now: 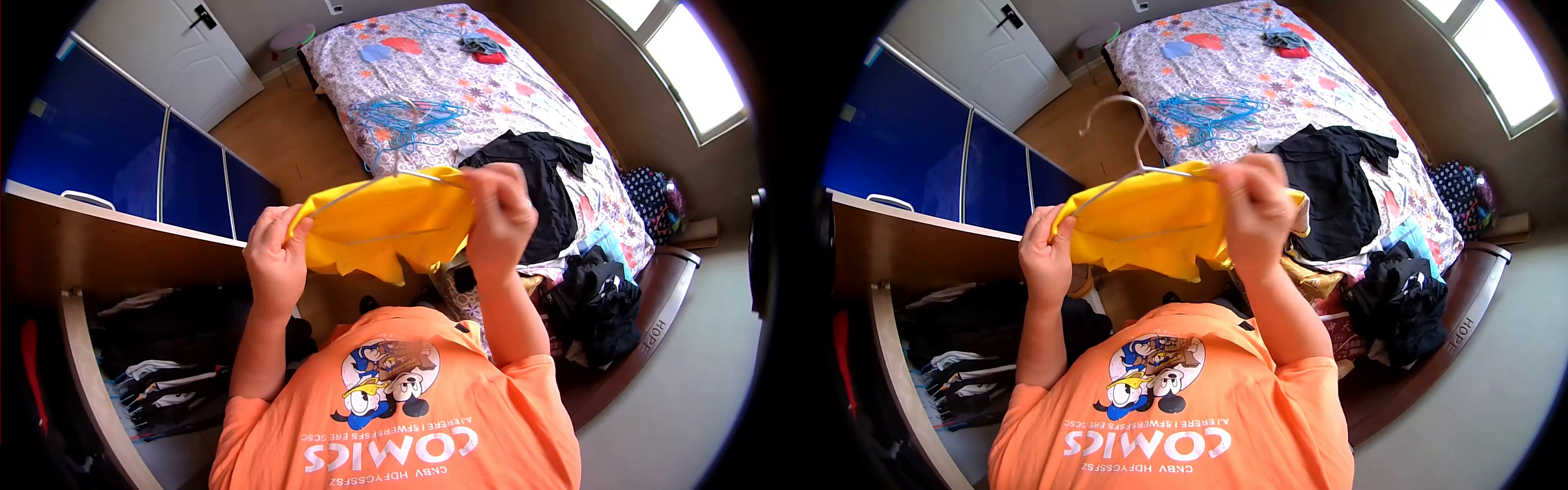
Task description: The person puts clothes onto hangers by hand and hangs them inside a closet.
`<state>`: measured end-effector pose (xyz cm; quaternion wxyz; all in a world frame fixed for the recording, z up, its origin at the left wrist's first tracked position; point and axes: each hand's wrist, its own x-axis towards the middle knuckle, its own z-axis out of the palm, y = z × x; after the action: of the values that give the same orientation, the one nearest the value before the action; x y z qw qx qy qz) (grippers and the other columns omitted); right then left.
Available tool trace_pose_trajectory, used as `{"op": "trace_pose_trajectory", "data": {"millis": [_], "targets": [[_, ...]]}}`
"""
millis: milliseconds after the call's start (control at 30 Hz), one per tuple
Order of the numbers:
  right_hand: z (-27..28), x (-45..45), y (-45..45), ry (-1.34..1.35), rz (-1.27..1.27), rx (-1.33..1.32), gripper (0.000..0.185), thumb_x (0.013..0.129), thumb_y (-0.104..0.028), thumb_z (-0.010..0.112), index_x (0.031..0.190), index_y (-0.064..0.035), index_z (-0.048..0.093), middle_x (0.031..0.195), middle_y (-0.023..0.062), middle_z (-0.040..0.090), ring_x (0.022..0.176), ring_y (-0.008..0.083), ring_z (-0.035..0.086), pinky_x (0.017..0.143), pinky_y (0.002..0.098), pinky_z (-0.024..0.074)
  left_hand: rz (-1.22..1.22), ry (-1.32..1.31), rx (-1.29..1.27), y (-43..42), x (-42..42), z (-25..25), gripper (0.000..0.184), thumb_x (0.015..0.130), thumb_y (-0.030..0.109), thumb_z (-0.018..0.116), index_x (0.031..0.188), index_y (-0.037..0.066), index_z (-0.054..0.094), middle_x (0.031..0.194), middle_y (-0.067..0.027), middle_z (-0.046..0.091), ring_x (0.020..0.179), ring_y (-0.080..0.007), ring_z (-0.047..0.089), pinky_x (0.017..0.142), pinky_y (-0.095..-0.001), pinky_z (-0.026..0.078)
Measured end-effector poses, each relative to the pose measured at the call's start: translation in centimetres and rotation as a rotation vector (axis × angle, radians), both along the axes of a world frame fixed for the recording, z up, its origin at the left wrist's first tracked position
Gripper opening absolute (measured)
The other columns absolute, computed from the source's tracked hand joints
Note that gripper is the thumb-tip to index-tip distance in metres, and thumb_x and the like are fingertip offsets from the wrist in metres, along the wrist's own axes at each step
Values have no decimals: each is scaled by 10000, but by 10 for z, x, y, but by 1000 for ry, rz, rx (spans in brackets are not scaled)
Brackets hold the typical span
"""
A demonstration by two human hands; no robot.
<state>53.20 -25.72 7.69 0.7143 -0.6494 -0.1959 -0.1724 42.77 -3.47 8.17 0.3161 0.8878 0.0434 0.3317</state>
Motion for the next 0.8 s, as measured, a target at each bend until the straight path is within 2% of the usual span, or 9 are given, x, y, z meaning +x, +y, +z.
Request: {"op": "trace_pose_trajectory", "data": {"millis": [100, 200, 233, 300, 333, 467, 567, 700, 800], "targets": [[1, -1, -4, -336, 143, -423, 256, 811, -232, 638, 1035, -113, 666, 931, 58, 572, 876, 239, 522, 842, 372, 359, 60, 33, -134, 13, -1, -1, 141, 834, 46, 646, 932, -50, 618, 824, -90, 588, 739, -192, 570, 666, -257, 461], [7, 21, -25, -484, -128, -808, 449, 799, -253, 626, 1229, -147, 556, 1088, 67, 558, 971, 252, 512, 863, 410, 359, 34, -11, -102, 20, -6, -3, 135, 835, 48, 648, 929, -45, 621, 833, -82, 593, 750, -184, 573, 676, -249, 460], [9, 27, -31, -510, -134, -887, 385, 795, -265, 637, 1152, -121, 607, 989, 59, 596, 904, 237, 543, 855, 402, 366, 24, -54, -93, 21, -7, -2, 135, 837, 49, 648, 930, -44, 621, 836, -80, 595, 753, -181, 572, 679, -247, 460], [-3, 38, -40, -485, -6, -908, 271, 786, -273, 653, 984, -88, 661, 791, 41, 601, 752, 223, 568, 782, 361, 403, 20, -61, -104, 23, -7, -1, 140, 837, 56, 650, 937, -40, 623, 834, -73, 598, 756, -177, 572, 681, -244, 461], [-9, 39, -39, -456, 23, -848, 213, 767, -266, 679, 798, -57, 651, 615, 39, 528, 577, 214, 540, 620, 317, 427, 9, -62, -106, 23, -6, -1, 134, 840, 53, 647, 939, -35, 627, 844, -75, 595, 764, -178, 570, 678, -243, 460], [-14, 31, -35, -462, -107, -662, 191, 712, -199, 732, 712, -50, 612, 572, 61, 459, 479, 215, 480, 451, 307, 382, 8, -133, 11, 25, -1, 5, 107, 854, 44, 625, 939, -17, 643, 892, -74, 582, 819, -183, 558, 699, -243, 457], [-2, 28, -39, -491, -126, -741, 179, 697, -175, 743, 693, -52, 613, 565, 51, 457, 472, 205, 470, 449, 305, 373, 117, -115, 101, 33, -5, 9, 105, 869, 41, 604, 953, -1, 650, 942, -75, 569, 875, -188, 546, 733, -247, 452], [4, 30, -53, -481, -159, -660, 178, 666, -124, 769, 692, -41, 614, 541, 43, 431, 441, 177, 434, 423, 294, 345, -162, -102, -124, 47, -9, 1, 248, 849, 90, 641, 1083, 16, 613, 1074, -98, 574, 1020, -219, 528, 856, -305, 434], [8, 33, -71, -350, -169, -545, 116, 708, -46, 737, 738, -5, 633, 550, 41, 451, 439, 124, 433, 412, 260, 323, -19, 45, -109, 62, -11, -17, 357, 873, 157, 620, 1194, 24, 537, 1145, -105, 570, 1129, -229, 482, 963, -329, 370]]}}
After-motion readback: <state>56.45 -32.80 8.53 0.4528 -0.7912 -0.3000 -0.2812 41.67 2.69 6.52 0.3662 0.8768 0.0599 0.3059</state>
